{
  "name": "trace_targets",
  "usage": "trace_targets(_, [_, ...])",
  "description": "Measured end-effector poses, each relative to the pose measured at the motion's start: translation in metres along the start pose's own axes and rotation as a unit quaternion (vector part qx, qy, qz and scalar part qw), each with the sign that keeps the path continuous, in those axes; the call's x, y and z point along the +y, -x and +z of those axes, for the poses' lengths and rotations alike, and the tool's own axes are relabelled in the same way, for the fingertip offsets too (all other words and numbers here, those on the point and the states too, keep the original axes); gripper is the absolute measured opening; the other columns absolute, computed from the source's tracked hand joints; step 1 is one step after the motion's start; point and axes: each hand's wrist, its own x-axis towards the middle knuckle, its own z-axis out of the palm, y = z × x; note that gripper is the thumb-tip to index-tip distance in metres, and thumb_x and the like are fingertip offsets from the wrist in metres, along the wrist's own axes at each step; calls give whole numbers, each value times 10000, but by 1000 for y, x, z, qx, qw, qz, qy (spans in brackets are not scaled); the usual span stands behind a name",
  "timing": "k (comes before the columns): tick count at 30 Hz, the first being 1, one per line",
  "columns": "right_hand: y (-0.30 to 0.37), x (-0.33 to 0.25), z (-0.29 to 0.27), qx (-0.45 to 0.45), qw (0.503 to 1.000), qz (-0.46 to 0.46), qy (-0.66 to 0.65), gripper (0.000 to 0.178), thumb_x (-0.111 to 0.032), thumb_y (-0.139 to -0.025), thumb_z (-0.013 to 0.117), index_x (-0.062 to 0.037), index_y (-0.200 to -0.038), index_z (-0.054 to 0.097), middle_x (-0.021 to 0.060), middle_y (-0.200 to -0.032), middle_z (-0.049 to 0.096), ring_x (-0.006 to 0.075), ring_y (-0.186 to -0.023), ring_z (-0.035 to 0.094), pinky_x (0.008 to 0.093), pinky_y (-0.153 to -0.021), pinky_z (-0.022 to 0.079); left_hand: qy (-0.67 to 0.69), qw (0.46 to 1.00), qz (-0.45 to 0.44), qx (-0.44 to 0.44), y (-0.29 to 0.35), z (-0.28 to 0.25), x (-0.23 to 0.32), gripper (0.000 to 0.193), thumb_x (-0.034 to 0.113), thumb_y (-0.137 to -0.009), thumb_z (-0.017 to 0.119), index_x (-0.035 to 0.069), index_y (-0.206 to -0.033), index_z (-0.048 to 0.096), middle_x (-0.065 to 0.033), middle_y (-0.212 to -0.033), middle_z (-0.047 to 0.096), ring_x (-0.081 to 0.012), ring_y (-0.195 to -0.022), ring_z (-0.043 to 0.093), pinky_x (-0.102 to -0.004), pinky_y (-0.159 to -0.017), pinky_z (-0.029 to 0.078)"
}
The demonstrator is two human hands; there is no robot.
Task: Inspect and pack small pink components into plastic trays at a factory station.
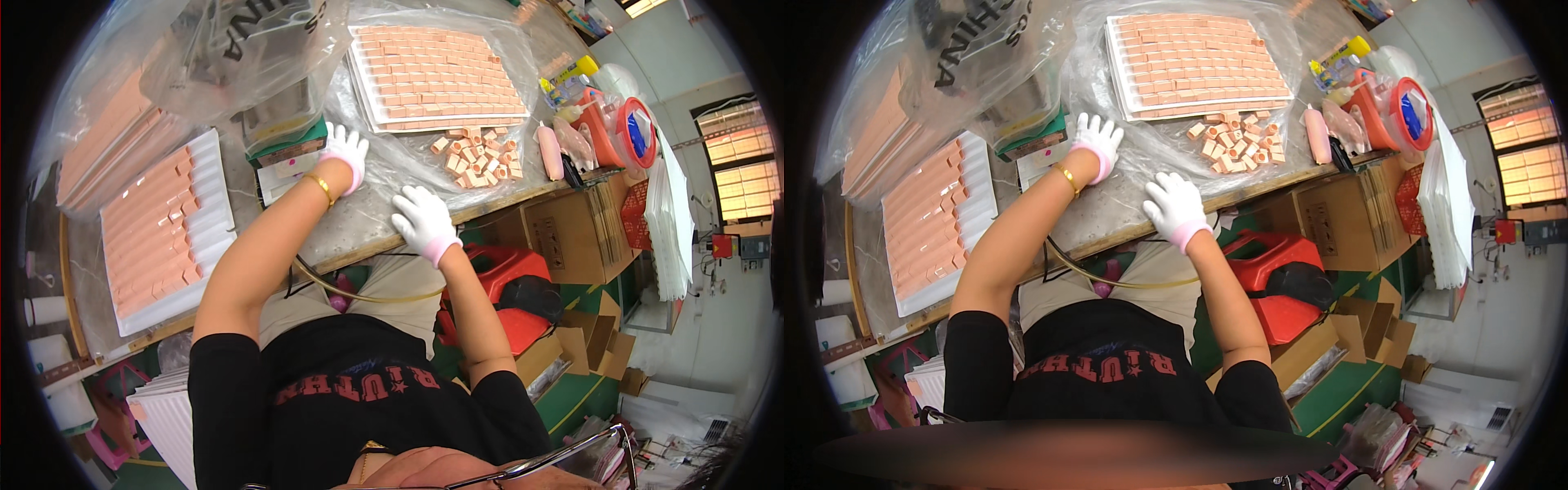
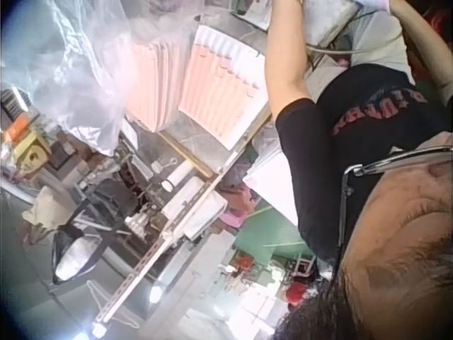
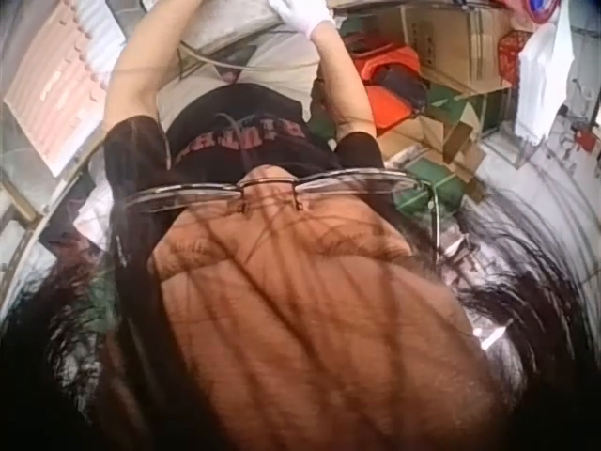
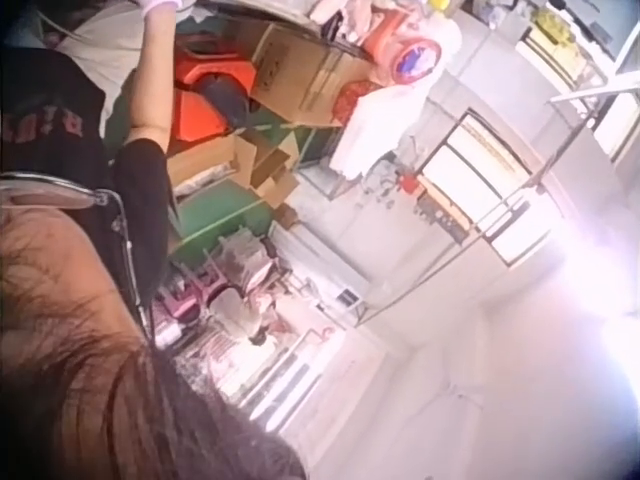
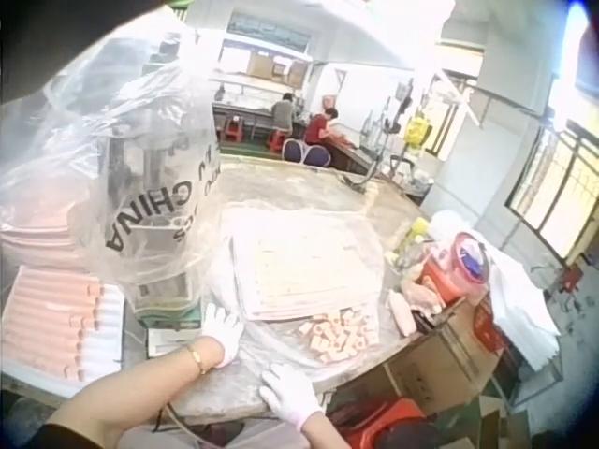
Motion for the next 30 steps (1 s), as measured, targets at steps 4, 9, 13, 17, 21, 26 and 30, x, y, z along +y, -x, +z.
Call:
trace_targets(4, [-21,27,-14,62,983,58,-164,166,-189,-815,623,-52,-907,641,124,-904,633,321,-867,603,400,-780,492,59,992,-105,24,-16,6,-10,527,315,-892,477,112,-1373,410,-116,-1411,409,-330,-1322,354,-568,-1098,148])
trace_targets(9, [-64,90,-21,123,983,8,137,167,-75,-747,570,-106,-898,634,86,-897,642,306,-801,597,414,-715,494,22,984,-75,161,20,-17,9,223,202,-786,560,109,-948,682,-82,-1013,661,-231,-1003,593,-406,-839,419])
trace_targets(13, [-65,127,-9,1,971,-43,233,219,-106,-758,576,-130,-974,605,63,-942,621,283,-939,570,408,-777,486,248,875,60,411,110,-9,-1,229,181,-768,612,79,-971,595,-115,-900,589,-278,-890,571,-409,-771,452])
trace_targets(17, [-77,128,-5,-61,967,-14,246,228,-55,-750,577,-129,-963,609,55,-897,607,284,-870,570,400,-765,483,284,879,-91,372,167,38,-91,204,104,-758,583,71,-948,652,-142,-921,631,-327,-903,583,-428,-821,468])
trace_targets(21, [-90,76,-26,16,995,54,80,271,-50,-765,650,-56,-1032,607,69,-900,639,250,-847,597,360,-778,488,237,917,-236,217,223,70,-178,225,95,-736,595,92,-952,658,-124,-933,634,-327,-927,568,-427,-840,466])
trace_targets(26, [-90,-10,-13,-19,883,198,-425,371,-117,-890,605,34,-1223,538,91,-1098,650,127,-969,605,261,-852,470,118,953,-209,183,213,100,-202,285,154,-719,665,133,-1003,660,-73,-983,625,-287,-968,565,-399,-864,463])
trace_targets(30, [-82,-65,24,-57,773,118,-621,439,-101,-883,626,30,-1272,468,95,-1030,650,166,-967,610,311,-854,483,156,933,-149,288,212,108,-206,325,74,-703,687,111,-1021,635,-90,-936,612,-300,-956,552,-368,-841,466])
